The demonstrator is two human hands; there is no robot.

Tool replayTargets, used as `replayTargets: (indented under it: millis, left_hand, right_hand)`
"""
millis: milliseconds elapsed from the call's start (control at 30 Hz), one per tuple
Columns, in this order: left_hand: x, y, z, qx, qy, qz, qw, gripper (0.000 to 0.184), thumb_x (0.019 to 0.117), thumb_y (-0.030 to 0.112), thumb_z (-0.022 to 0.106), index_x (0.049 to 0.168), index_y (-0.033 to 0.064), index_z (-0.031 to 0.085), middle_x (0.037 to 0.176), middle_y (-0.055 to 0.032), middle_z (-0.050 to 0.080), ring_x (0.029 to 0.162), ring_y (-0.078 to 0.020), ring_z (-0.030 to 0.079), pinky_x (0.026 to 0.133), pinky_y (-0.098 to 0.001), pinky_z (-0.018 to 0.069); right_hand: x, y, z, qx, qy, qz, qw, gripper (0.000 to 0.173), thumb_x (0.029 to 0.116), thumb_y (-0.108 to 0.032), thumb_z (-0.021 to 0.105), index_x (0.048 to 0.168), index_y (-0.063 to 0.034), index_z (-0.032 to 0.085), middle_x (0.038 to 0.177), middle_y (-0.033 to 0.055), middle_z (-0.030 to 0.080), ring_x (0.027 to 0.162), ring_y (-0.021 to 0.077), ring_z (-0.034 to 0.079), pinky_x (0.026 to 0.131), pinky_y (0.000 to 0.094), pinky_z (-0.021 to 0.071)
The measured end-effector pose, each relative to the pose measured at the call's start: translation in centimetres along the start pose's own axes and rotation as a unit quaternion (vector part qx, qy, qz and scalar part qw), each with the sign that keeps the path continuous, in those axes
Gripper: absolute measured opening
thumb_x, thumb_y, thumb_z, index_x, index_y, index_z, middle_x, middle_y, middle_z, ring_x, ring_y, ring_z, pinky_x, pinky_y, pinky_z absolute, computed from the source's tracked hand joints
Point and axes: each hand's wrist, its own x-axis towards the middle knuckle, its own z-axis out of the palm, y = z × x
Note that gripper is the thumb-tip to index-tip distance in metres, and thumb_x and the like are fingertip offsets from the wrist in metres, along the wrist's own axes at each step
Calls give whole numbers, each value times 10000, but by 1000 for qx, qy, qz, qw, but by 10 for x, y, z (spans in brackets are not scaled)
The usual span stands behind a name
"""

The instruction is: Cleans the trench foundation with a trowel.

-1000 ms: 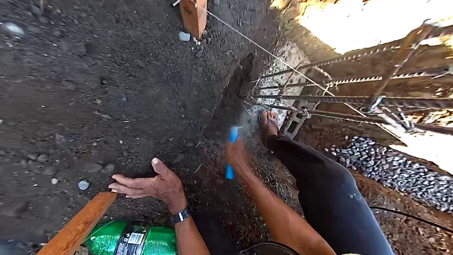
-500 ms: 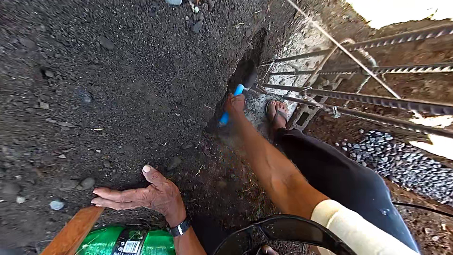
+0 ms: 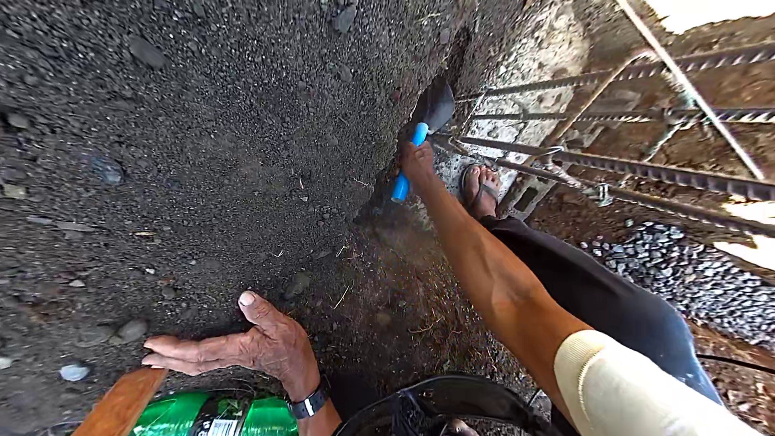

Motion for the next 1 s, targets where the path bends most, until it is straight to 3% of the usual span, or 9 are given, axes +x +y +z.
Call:
replayTargets:
  millis: [67,167,233,433,533,667,833,933,1000]
  left_hand:
    - [-1,0,-1,1,-2,-2,1000,1015,971,508,578,1550,-186,117,1612,-434,77,1547,-501,71,1284,-512,42]
    - [0,1,0,-1,-4,-1,1000,1014,971,492,586,1552,-185,105,1616,-433,50,1550,-502,43,1282,-511,22]
    - [0,1,-3,5,-8,-4,1000,1018,972,489,592,1553,-186,99,1614,-439,37,1550,-507,30,1282,-511,11]
    - [1,2,-3,9,-21,-15,1000,1030,968,520,578,1558,-177,102,1617,-433,41,1548,-511,32,1279,-528,18]
    - [1,3,-2,13,-15,-12,1000,1039,960,545,578,1554,-179,129,1610,-438,73,1542,-517,60,1275,-537,33]
    - [0,5,-3,10,-17,-12,1000,1026,971,531,578,1556,-177,121,1615,-435,52,1547,-513,43,1282,-514,39]
    - [-1,3,-3,17,-18,-9,1000,1022,969,526,581,1566,-162,117,1623,-422,52,1549,-505,45,1279,-518,33]
    - [-1,1,-2,10,-14,-3,1000,1024,968,521,590,1565,-163,118,1622,-423,55,1549,-504,47,1278,-514,32]
    - [0,0,-1,10,-10,-1,1000,1021,969,521,582,1564,-167,119,1620,-425,57,1548,-504,47,1276,-519,27]
  right_hand:
    - [2,-18,6,-59,6,-5,998,323,1046,-257,527,1245,-6,486,859,134,609,621,236,641,579,433,588]
    - [9,-36,14,-138,46,-2,989,433,1044,-253,529,1381,6,448,1137,218,650,977,323,687,833,513,570]
    - [6,-37,18,-193,69,-2,979,491,1033,-268,554,1425,-7,416,1197,223,667,1072,346,693,905,527,563]
    - [-7,-9,9,-334,76,6,939,586,1009,-258,570,1482,-33,305,1122,231,699,1007,381,731,855,553,596]
    - [-41,22,-9,-389,26,9,921,598,993,-262,577,1479,-41,307,1062,231,701,941,398,734,806,585,597]
    - [-96,58,-29,-370,-43,17,928,540,1045,-357,527,1448,-74,306,948,267,674,824,459,715,674,634,575]
    - [-88,27,-5,-298,17,14,954,507,1042,-309,522,1426,-14,375,1056,213,696,946,372,726,816,560,593]
    - [-44,-1,11,-273,65,23,959,577,1022,-282,556,1474,-6,327,1153,222,689,1039,365,718,884,539,589]
    - [-18,-9,16,-302,74,34,950,642,987,-248,594,1509,-52,275,1138,213,702,1033,366,726,869,545,593]
